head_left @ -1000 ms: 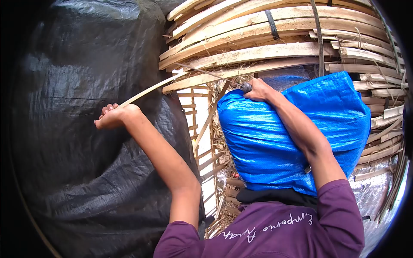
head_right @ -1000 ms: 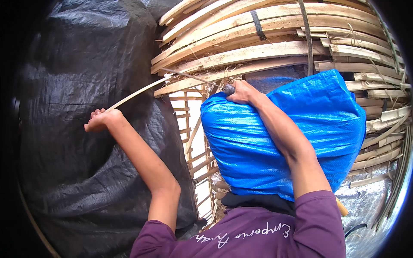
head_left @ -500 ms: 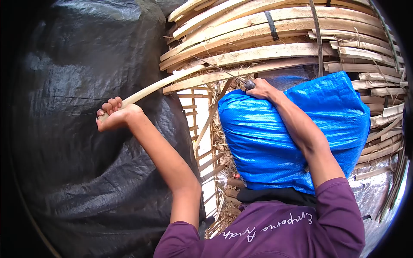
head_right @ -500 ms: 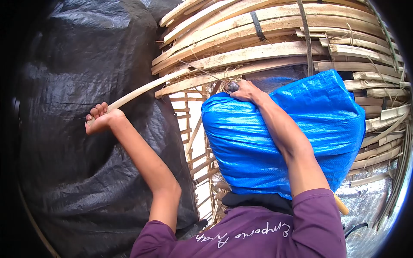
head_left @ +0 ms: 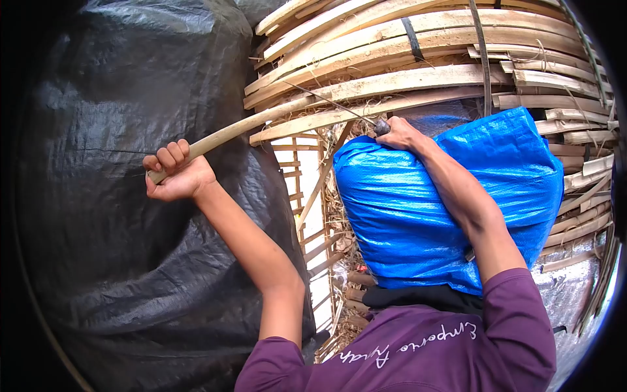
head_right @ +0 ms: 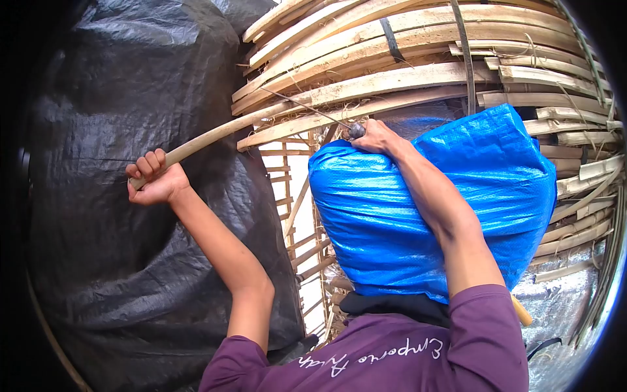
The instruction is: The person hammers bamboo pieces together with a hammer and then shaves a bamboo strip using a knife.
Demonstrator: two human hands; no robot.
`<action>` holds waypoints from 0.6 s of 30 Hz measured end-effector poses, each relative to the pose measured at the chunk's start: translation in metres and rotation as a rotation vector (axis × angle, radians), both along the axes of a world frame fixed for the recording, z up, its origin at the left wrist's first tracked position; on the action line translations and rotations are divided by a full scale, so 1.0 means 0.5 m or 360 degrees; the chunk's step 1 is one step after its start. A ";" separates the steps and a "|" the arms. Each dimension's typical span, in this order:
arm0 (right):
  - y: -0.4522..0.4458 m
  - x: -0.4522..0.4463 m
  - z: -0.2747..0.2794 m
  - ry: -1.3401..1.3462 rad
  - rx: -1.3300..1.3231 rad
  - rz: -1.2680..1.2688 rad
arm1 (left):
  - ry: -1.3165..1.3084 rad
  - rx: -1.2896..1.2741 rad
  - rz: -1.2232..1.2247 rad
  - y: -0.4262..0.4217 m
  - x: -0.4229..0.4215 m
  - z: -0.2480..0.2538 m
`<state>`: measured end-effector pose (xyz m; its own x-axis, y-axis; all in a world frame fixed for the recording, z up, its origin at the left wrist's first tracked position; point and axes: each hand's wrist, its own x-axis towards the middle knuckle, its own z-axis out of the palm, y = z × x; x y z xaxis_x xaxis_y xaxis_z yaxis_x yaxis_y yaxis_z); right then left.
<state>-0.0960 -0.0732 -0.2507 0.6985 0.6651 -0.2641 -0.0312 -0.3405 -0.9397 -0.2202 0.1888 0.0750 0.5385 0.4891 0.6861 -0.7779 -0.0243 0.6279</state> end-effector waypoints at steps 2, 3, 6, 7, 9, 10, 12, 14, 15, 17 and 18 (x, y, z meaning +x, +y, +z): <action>-0.011 -0.003 0.026 -0.0081 0.0044 0.0014 | 0.0013 0.0017 -0.0049 0.004 0.001 0.001; -0.015 -0.004 0.039 -0.0165 0.0084 0.0034 | 0.0018 -0.0003 -0.0162 0.007 0.001 0.003; 0.002 -0.004 0.033 -0.0213 0.0135 0.0137 | 0.0049 0.0004 -0.0359 0.012 0.007 0.002; 0.006 -0.008 0.029 -0.0240 0.0157 0.0130 | 0.0069 0.0039 -0.0438 0.013 0.003 0.003; 0.002 -0.005 0.031 -0.0224 0.0126 0.0048 | 0.0064 0.0027 -0.0449 0.012 0.002 0.006; -0.002 0.000 0.021 -0.0095 0.0001 -0.0011 | 0.0087 0.0037 -0.0551 0.013 -0.001 0.007; -0.012 0.013 -0.002 -0.0002 -0.0206 -0.0070 | 0.0114 0.0055 -0.0674 0.013 0.003 0.012; -0.017 0.013 0.012 0.0003 -0.0151 -0.0040 | 0.0186 0.0039 -0.0924 -0.001 0.011 0.018; -0.021 0.014 0.018 0.0005 -0.0106 0.0005 | 0.0185 0.0038 -0.0932 -0.006 0.017 0.022; -0.031 0.005 0.077 -0.0126 0.0132 0.0049 | 0.0225 0.0122 -0.1278 -0.010 0.036 0.027; -0.017 0.011 0.071 -0.0191 0.0193 0.0125 | 0.0222 0.0114 -0.1285 -0.011 0.044 0.028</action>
<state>-0.0904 -0.0819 -0.2154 0.6650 0.7405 -0.0967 0.1057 -0.2215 -0.9694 -0.1984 0.1835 0.0890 0.7884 -0.1275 0.6018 -0.4880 0.4658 0.7381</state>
